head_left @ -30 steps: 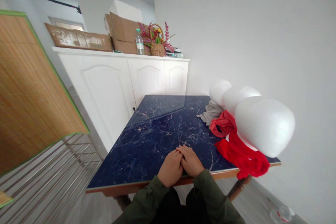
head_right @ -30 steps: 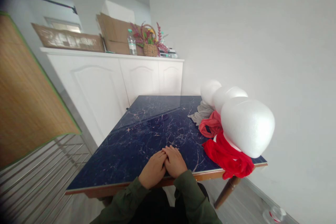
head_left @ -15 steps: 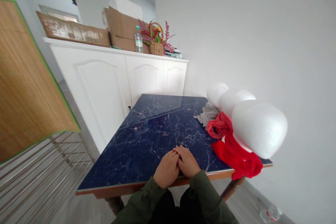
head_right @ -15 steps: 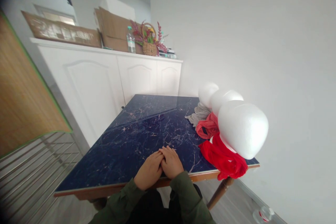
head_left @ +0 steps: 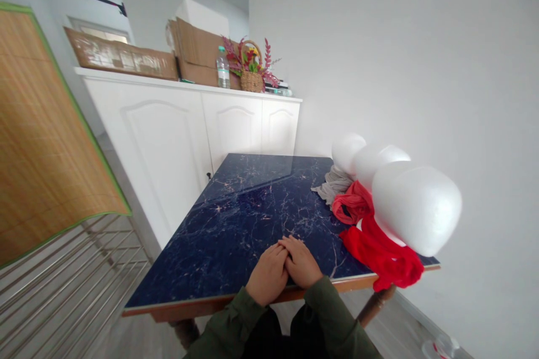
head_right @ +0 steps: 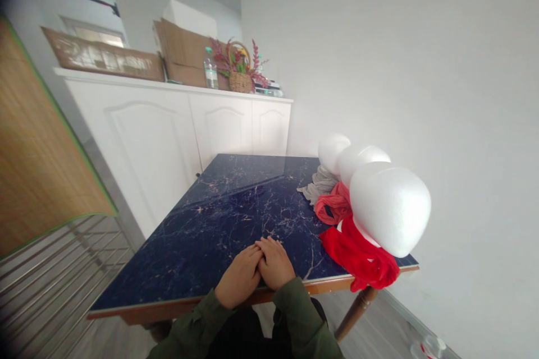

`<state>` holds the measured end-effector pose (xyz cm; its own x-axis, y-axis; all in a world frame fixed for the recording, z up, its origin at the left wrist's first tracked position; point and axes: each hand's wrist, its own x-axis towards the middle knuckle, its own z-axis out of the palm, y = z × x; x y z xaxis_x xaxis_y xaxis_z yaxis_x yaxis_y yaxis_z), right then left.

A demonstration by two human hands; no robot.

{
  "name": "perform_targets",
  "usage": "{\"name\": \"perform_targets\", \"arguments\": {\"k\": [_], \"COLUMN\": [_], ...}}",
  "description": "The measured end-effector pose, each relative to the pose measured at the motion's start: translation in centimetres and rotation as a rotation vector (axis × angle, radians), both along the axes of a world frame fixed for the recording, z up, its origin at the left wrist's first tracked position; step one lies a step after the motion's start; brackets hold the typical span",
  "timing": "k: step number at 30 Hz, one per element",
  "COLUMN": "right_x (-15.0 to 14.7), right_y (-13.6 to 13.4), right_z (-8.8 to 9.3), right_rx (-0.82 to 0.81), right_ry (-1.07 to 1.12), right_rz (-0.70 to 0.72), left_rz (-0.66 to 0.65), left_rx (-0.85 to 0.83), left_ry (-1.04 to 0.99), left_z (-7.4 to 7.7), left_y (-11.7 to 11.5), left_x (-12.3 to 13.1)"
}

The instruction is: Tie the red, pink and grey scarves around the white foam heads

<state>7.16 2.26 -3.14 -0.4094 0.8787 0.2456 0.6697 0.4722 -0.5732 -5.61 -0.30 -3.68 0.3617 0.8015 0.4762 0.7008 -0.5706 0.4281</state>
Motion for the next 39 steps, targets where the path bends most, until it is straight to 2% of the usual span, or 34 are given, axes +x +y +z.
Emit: {"name": "perform_targets", "arguments": {"k": [30, 35, 39], "right_x": [0.0, 0.1, 1.4], "right_y": [0.0, -0.1, -2.3], "right_z": [-0.1, 0.0, -1.2], "right_rx": [0.002, 0.022, 0.070], "right_ry": [0.010, 0.089, 0.272], "right_rz": [-0.001, -0.018, -0.003], "left_rz": [0.010, 0.005, 0.065], "left_rx": [-0.007, 0.011, 0.036], "left_ry": [0.065, 0.066, 0.128], "left_z": [0.2, 0.5, -0.2], "left_y": [0.1, 0.0, 0.0], "left_x": [0.1, 0.2, 0.1]}}
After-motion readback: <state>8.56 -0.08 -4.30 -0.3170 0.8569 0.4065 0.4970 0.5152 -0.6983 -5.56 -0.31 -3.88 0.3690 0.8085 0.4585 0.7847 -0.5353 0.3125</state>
